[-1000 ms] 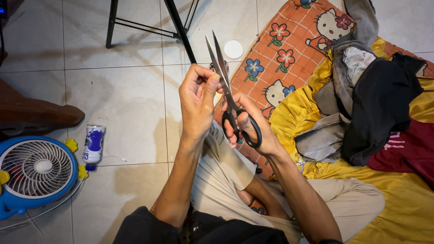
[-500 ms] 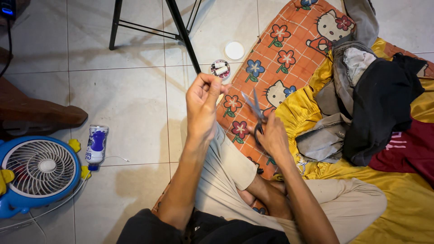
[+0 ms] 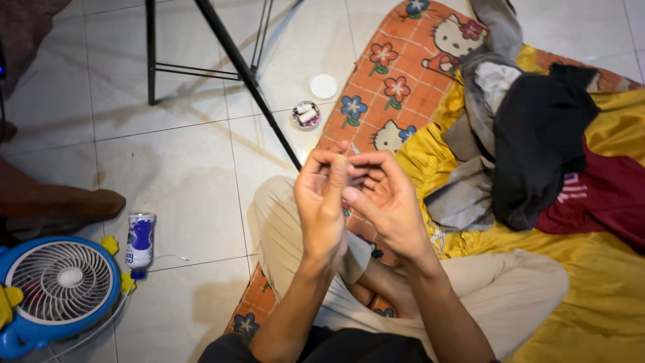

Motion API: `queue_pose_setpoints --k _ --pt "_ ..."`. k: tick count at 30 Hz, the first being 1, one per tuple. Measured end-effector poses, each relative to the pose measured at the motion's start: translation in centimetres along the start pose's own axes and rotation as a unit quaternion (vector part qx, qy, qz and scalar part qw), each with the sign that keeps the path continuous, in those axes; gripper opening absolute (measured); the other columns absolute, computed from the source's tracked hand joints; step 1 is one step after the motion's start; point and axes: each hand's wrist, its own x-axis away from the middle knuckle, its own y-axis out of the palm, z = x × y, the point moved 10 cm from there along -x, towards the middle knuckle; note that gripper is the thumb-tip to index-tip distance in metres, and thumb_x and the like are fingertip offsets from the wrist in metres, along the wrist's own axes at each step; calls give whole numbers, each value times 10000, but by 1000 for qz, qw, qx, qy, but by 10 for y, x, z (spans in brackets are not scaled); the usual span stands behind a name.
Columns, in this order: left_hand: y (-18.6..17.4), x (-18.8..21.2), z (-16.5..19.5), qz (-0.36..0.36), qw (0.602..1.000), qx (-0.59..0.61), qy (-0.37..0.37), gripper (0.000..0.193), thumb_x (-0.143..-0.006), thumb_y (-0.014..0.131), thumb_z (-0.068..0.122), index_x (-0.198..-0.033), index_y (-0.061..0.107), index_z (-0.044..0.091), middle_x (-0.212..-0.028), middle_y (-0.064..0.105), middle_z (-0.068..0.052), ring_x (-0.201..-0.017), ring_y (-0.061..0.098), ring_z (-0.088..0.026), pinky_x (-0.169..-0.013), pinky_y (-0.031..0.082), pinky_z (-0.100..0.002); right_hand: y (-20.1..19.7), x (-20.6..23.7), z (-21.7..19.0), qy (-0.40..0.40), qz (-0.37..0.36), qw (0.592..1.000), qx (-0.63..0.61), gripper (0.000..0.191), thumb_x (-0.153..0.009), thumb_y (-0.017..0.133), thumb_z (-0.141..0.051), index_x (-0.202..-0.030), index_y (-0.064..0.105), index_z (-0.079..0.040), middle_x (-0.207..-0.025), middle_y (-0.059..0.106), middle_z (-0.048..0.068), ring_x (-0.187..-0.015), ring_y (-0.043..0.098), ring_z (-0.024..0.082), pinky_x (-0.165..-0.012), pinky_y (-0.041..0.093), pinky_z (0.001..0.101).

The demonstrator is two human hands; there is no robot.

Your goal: The person sits on a floor mat, opens a small sewing kit, threads a needle, cuts the thread with scissors, and ties a knot. They then hand-sew the neck seam of a dark shirt laid on their lap, working the needle through the fabric.

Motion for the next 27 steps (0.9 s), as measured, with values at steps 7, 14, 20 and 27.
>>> queue_pose_setpoints --k 7,14,20,27 --pt "18 22 8 -27 999 -1 -20 134 -1011 667 159 -1032 600 45 -1175 662 -85 -870 592 -67 -746 483 -240 -14 35 -2 16 58 998 -24 93 -987 654 -1 -1058 604 31 -744 567 -9 -557 378 -7 -470 274 191" --pt "30 48 22 -23 999 33 17 128 -1054 654 139 -1071 587 31 -1138 637 -121 -1177 597 -139 -1013 456 -308 -16 84 -46 -35 59 997 -34 30 -1020 546 2 -1026 522 -15 -854 461 10 -583 315 19 -492 256 202" --pt "31 59 25 -16 998 44 32 156 -1067 647 156 -1080 561 27 -1058 625 -95 -1202 573 -180 -1224 394 -399 -19 145 -92 -122 53 990 -50 72 -1045 600 -8 -1042 530 -27 -978 468 64 -753 347 112 -602 294 224" --pt "41 70 13 -29 999 36 3 162 -1058 651 151 -1089 570 14 -1093 630 -108 -1130 573 -194 -1094 414 -388 -13 208 -153 -271 -42 955 -118 71 -1038 629 -26 -1030 560 -39 -966 494 57 -750 384 114 -617 330 234"
